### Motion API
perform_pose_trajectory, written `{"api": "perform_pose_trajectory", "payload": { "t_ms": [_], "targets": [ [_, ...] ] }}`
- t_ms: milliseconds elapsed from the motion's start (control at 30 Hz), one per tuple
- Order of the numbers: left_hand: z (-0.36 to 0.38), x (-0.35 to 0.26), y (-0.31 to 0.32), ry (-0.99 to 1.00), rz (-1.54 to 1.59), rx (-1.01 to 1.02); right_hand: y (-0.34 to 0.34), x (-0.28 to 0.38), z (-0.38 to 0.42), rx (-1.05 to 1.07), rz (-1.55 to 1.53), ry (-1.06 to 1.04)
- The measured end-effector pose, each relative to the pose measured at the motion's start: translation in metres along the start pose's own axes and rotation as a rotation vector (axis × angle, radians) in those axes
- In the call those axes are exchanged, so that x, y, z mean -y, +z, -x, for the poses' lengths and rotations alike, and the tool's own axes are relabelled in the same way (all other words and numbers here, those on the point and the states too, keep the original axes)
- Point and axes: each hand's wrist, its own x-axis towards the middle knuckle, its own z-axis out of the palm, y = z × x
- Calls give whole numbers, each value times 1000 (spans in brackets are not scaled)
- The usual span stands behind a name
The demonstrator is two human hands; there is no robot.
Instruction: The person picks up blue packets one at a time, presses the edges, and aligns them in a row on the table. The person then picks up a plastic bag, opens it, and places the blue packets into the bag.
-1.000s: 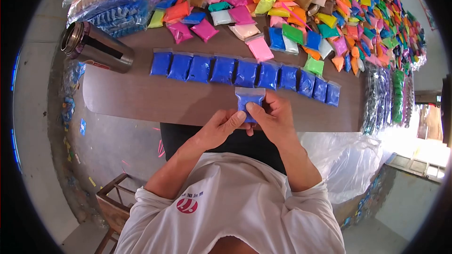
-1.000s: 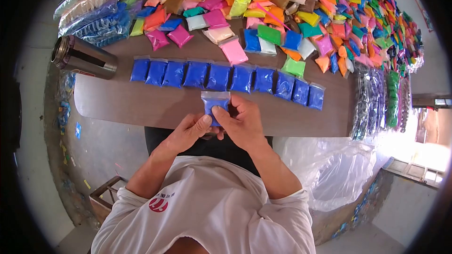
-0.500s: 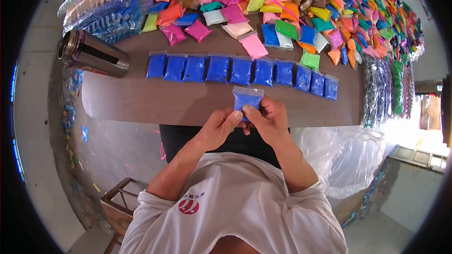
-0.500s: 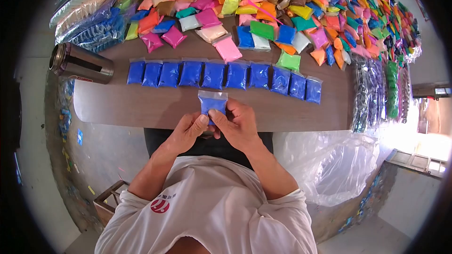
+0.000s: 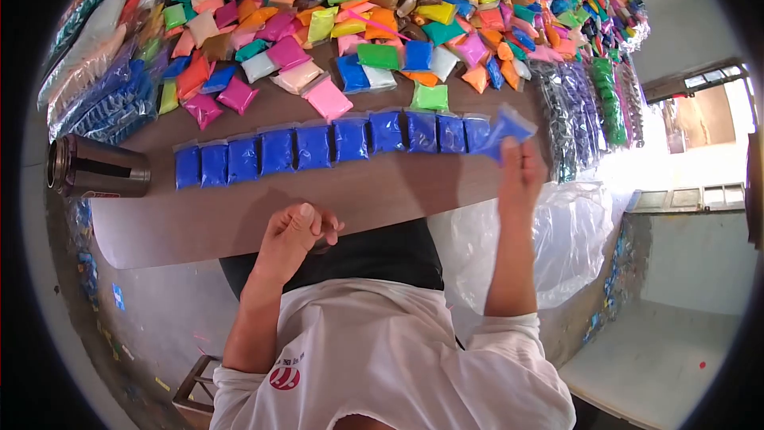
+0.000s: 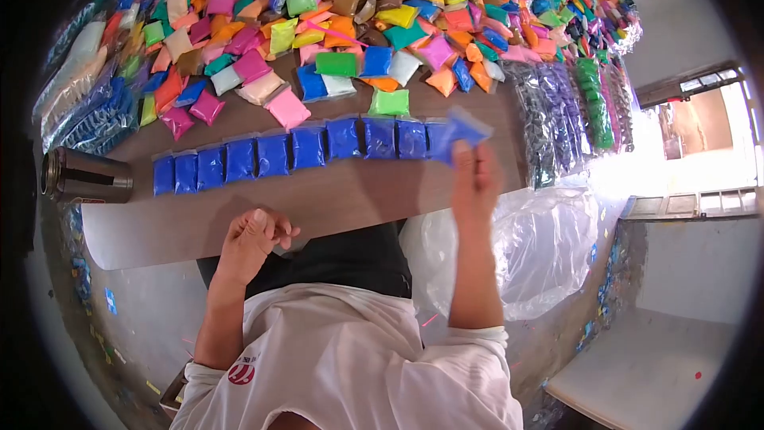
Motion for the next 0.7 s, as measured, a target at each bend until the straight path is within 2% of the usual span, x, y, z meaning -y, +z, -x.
{"api": "perform_pose_trajectory", "payload": {
  "t_ms": [33, 133, 167, 267, 367, 467, 567, 700],
  "targets": [
    [-1, -2, 0, -20, 40, 1, -22, -25, -17, 11, 131, -88],
    [-3, -3, -7, -65, 158, 42, -51, -63, -42, 28, 212, 40],
    [-4, -2, -10, -76, 197, 60, -55, -66, -45, 81, 232, 34],
    [-4, -4, -9, -86, 211, 45, -56, -76, -50, 265, 337, 228],
    [-5, -4, -9, -87, 208, 52, -54, -84, -58, 344, 525, 126],
    [-7, -6, -8, -90, 220, 58, -46, -110, -60, 192, 486, 26],
    [-7, -6, -9, -98, 245, 55, -44, -94, -57, 185, 558, 90],
    [-5, -3, -12, -103, 324, 88, -51, -80, -59, 57, 741, 65]
  ]
}}
